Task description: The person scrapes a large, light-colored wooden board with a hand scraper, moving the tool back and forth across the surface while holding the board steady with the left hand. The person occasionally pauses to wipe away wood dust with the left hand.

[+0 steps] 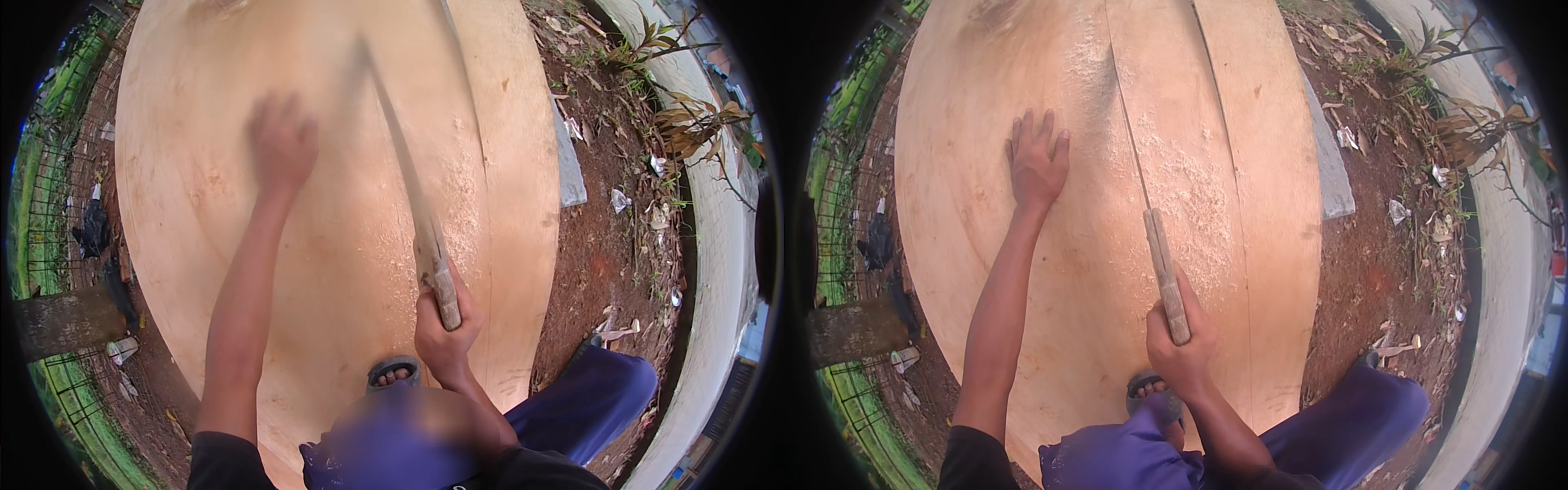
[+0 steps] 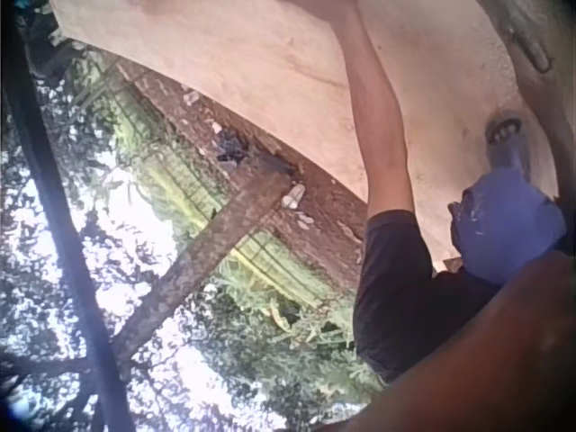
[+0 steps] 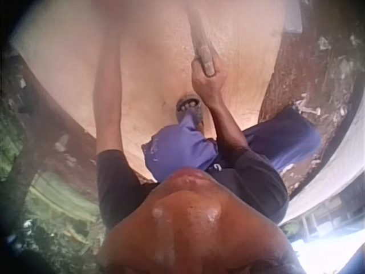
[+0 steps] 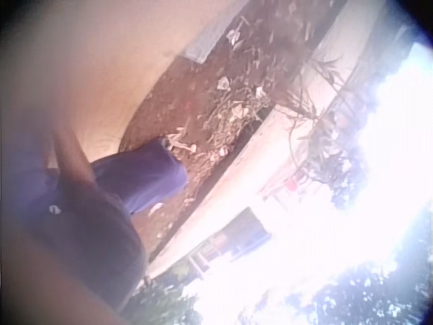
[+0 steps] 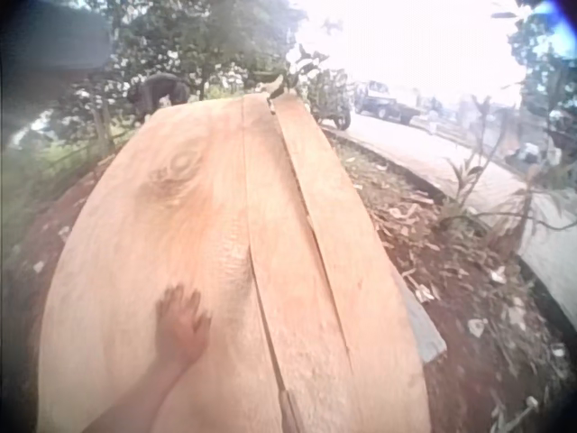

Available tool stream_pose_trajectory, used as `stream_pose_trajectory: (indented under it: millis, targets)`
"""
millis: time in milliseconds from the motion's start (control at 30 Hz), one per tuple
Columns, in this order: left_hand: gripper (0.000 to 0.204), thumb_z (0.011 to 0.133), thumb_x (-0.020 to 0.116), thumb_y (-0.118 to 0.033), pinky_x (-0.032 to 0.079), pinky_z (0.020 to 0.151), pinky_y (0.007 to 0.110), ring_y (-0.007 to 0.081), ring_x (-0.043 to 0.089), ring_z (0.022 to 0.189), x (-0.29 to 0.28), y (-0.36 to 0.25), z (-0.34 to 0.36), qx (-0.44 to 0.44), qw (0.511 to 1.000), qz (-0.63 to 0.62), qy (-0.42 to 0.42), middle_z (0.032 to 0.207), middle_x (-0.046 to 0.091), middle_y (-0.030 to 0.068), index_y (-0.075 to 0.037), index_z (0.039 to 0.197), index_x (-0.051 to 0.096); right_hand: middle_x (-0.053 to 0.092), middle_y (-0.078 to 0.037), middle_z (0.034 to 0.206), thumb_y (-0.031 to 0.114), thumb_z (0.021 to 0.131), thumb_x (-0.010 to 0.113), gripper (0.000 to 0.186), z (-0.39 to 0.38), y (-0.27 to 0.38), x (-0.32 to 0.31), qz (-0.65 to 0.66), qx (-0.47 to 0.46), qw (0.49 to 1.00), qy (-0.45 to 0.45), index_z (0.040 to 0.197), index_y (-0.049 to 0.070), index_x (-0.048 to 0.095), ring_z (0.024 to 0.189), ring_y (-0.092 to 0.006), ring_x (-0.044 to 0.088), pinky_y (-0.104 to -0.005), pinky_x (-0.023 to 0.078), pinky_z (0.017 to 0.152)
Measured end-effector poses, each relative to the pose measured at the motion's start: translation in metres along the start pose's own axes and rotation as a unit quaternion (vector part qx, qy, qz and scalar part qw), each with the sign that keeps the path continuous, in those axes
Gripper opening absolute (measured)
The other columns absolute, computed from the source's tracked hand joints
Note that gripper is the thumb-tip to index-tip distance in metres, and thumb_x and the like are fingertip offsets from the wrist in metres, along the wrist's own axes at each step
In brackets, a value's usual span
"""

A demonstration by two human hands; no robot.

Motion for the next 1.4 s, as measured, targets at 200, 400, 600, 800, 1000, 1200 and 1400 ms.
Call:
stream_pose_trajectory:
  millis: [200, 400, 600, 800, 1000, 1200, 1400]
  targets:
    - [0.054, 0.103, 0.053, -0.045, 0.017, 0.126, 0.051, 0.035, 0.028, 0.153, -0.004, -0.012, 0.01, 0.013, 1.0, -0.001, -0.001, 0.162, 0.037, 0.017, -0.016, 0.148, 0.056, 0.059, -0.019, 0.062, 0.006, 0.086, 0.061, 0.037, 0.191, 0.035, 0.088, -0.061, 0.001, 0.998, 0.01, 0.121, -0.006, 0.066, 0.055, -0.0208, 0.056, -0.04, 0.047, 0.058]
    - [0.055, 0.103, 0.053, -0.045, 0.017, 0.126, 0.051, 0.0356, 0.028, 0.153, 0.003, 0.008, -0.002, 0.01, 1.0, 0.011, 0.0, 0.162, 0.038, 0.017, -0.016, 0.149, 0.055, 0.059, -0.007, 0.068, -0.005, 0.085, 0.062, 0.057, 0.018, 0.0, 0.025, -0.031, -0.015, 0.999, 0.01, 0.141, -0.008, 0.054, 0.061, -0.0044, 0.055, -0.0224, 0.048, 0.058]
    - [0.056, 0.103, 0.052, -0.045, 0.017, 0.126, 0.051, 0.0359, 0.027, 0.153, -0.001, 0.0, 0.005, 0.016, 1.0, 0.003, -0.004, 0.162, 0.037, 0.0169, -0.015, 0.149, 0.054, 0.059, -0.006, 0.067, -0.005, 0.086, 0.061, 0.052, 0.038, 0.019, 0.033, -0.006, 0.012, 1.0, 0.015, 0.137, -0.012, 0.056, 0.062, -0.0041, 0.056, -0.0236, 0.048, 0.057]
    - [0.055, 0.103, 0.053, -0.044, 0.017, 0.125, 0.052, 0.0359, 0.027, 0.153, 0.002, -0.011, 0.008, 0.018, 1.0, -0.002, 0.004, 0.163, 0.036, 0.0165, -0.015, 0.149, 0.055, 0.059, -0.022, 0.063, 0.007, 0.087, 0.061, 0.042, 0.176, 0.033, 0.08, -0.045, 0.003, 0.999, 0.019, 0.126, -0.007, 0.063, 0.054, -0.0308, 0.059, -0.044, 0.048, 0.058]
    - [0.054, 0.103, 0.053, -0.044, 0.018, 0.125, 0.052, 0.0361, 0.027, 0.153, 0.004, 0.01, 0.0, 0.02, 1.0, 0.023, -0.003, 0.163, 0.035, 0.0165, -0.016, 0.149, 0.055, 0.062, -0.011, 0.066, -0.003, 0.083, 0.064, 0.057, -0.033, -0.001, 0.0, -0.027, -0.019, 0.999, -0.001, 0.138, -0.011, 0.056, 0.06, -0.0064, 0.059, -0.0245, 0.05, 0.057]
    - [0.055, 0.103, 0.052, -0.046, 0.017, 0.126, 0.051, 0.0354, 0.027, 0.153, 0.0, -0.013, 0.01, 0.024, 1.0, -0.003, -0.001, 0.164, 0.035, 0.016, -0.016, 0.15, 0.054, 0.065, -0.028, 0.07, 0.008, 0.085, 0.064, 0.042, 0.169, 0.033, 0.079, -0.062, -0.007, 0.998, 0.016, 0.123, -0.011, 0.062, 0.063, -0.0416, 0.068, -0.0457, 0.051, 0.059]
    - [0.056, 0.103, 0.052, -0.045, 0.017, 0.126, 0.05, 0.0346, 0.026, 0.154, -0.001, 0.004, 0.007, 0.0, 0.999, 0.026, 0.022, 0.164, 0.034, 0.0149, -0.017, 0.151, 0.053, 0.064, -0.017, 0.068, 0.001, 0.084, 0.063, 0.051, 0.074, 0.011, 0.051, -0.045, -0.004, 0.999, 0.026, 0.134, -0.01, 0.058, 0.061, -0.0209, 0.065, -0.0334, 0.051, 0.059]
Point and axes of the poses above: each hand's wrist, its own z-axis towards the middle knuckle, its own x-axis out of the palm, y = z × x, the point moved 2 cm from there along z, towards the middle knuckle
